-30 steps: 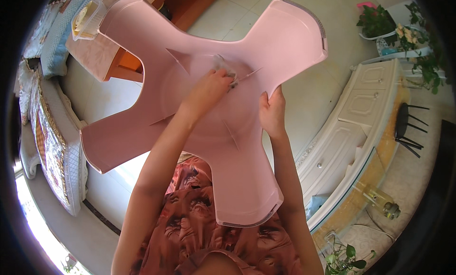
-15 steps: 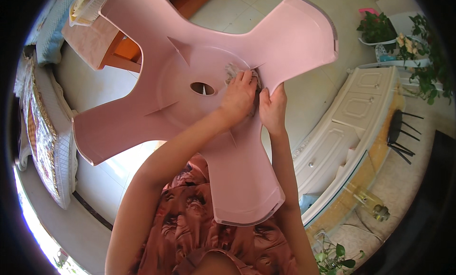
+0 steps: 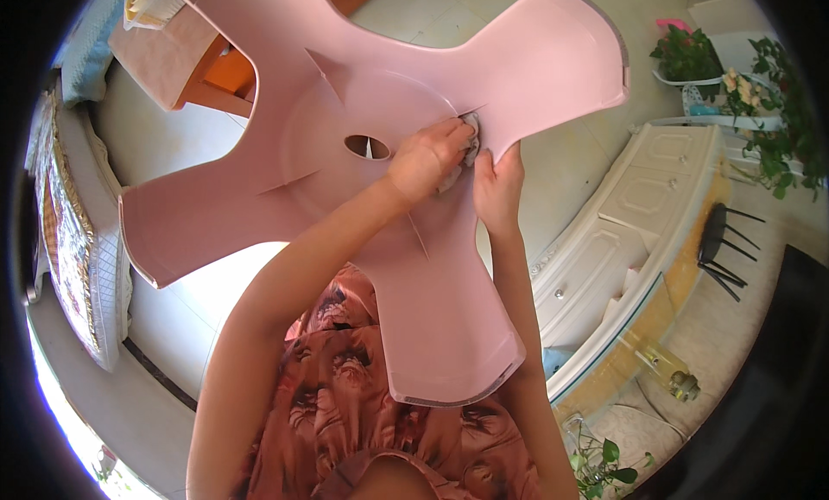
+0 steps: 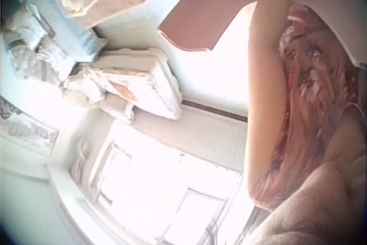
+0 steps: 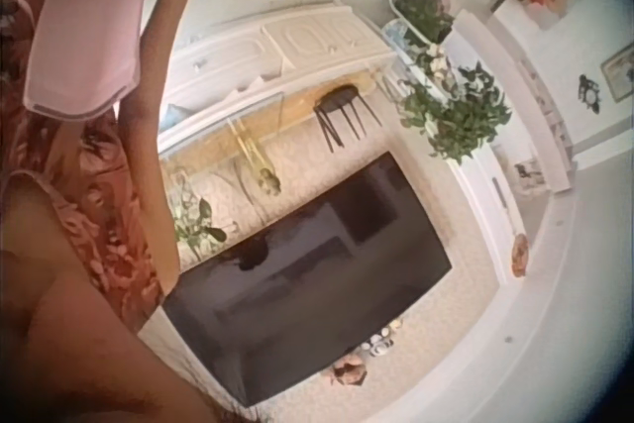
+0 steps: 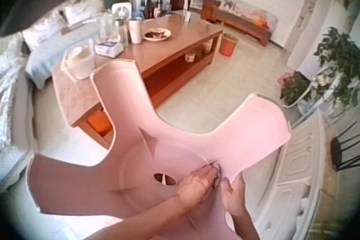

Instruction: The person wipes a plastic container and then thoroughly wipes a pink plastic stool, including the seat, legs, and underside, with a cloth.

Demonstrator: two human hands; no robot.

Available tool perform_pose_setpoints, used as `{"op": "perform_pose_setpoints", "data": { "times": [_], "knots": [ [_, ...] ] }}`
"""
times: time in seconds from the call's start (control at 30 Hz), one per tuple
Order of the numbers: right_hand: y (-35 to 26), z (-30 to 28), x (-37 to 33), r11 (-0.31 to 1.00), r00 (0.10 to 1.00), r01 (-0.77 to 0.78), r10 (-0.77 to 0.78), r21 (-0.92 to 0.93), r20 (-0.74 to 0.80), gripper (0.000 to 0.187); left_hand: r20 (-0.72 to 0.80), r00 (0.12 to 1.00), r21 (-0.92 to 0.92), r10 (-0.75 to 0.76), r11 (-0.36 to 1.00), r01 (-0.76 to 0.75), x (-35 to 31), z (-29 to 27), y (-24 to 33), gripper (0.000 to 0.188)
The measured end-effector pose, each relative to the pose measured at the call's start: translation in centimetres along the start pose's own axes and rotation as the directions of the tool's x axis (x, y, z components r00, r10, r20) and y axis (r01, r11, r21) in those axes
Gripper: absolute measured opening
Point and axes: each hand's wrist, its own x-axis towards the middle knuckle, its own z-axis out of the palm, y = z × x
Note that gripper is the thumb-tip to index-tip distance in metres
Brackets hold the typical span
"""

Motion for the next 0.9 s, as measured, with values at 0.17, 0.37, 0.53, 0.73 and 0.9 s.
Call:
{"op": "perform_pose_setpoints", "data": {
  "times": [0.17,0.37,0.53,0.73,0.9],
  "knots": [
    [0.5,-0.1,-0.3,1.0,1.0,-0.014,0.014,0.022,-0.004,0.05,0.09,0.984,-0.074,0.154,0.986,-0.148,-2.1,0.3,-0.4,0.024],
    [0.6,0.1,-0.3,0.999,1.0,-0.022,0.022,0.023,-0.013,0.049,0.511,0.818,-0.047,0.265,0.959,-0.281,-4.3,-1.5,0.0,0.011],
    [0.0,0.0,-0.7,0.999,0.999,-0.033,0.033,0.014,0.008,0.049,0.716,0.679,0.119,0.161,0.931,-0.346,-3.8,-3.7,3.2,0.007],
    [-0.8,-0.1,-0.3,0.999,0.999,-0.035,0.035,-0.035,0.006,0.045,0.355,0.908,0.332,0.221,0.879,-0.343,-3.6,-3.8,0.9,0.009],
    [-0.1,0.4,-1.3,1.0,0.997,0.007,-0.009,-0.029,-0.076,0.044,0.629,0.726,0.15,0.278,0.873,-0.464,-5.3,-3.2,1.7,0.013]
  ]
}}
